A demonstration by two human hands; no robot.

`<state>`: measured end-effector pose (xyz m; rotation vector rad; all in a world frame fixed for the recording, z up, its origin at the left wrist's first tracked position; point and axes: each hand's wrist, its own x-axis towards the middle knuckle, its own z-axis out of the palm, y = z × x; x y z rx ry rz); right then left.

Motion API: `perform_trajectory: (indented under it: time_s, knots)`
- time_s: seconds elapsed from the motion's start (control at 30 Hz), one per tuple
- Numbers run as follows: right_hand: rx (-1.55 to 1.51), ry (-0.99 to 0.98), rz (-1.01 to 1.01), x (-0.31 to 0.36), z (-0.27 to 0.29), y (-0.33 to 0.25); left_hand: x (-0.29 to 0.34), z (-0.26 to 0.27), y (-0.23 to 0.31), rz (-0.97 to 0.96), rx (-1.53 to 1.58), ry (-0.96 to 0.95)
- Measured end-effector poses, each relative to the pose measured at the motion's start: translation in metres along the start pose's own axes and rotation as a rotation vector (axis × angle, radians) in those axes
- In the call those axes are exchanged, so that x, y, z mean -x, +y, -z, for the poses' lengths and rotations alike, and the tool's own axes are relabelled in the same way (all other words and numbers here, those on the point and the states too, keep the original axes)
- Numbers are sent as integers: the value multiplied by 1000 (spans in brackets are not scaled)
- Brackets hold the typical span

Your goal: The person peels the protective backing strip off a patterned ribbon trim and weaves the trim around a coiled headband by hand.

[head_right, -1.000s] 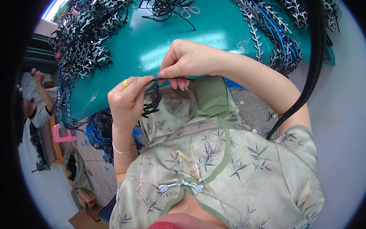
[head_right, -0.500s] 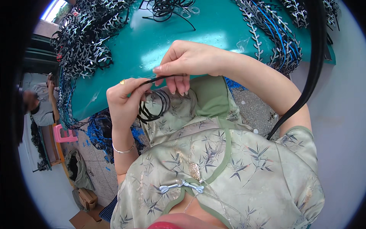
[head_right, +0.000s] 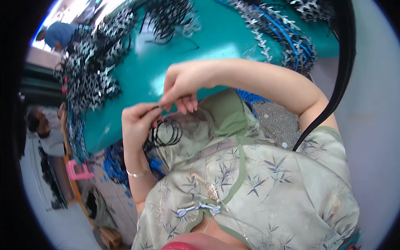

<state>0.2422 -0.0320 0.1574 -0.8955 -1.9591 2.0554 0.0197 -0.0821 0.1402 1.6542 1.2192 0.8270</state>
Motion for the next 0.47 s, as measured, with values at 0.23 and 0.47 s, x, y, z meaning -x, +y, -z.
perform_trajectory:
  time_s: [0.23, 0.47]
  knots:
    - [600, 95, 183, 5, -14, 20, 4, -14, 17, -195, -332, -37]
    - [565, 56, 95, 35, -6, 9, -3, -16, 29, -267, -407, -127]
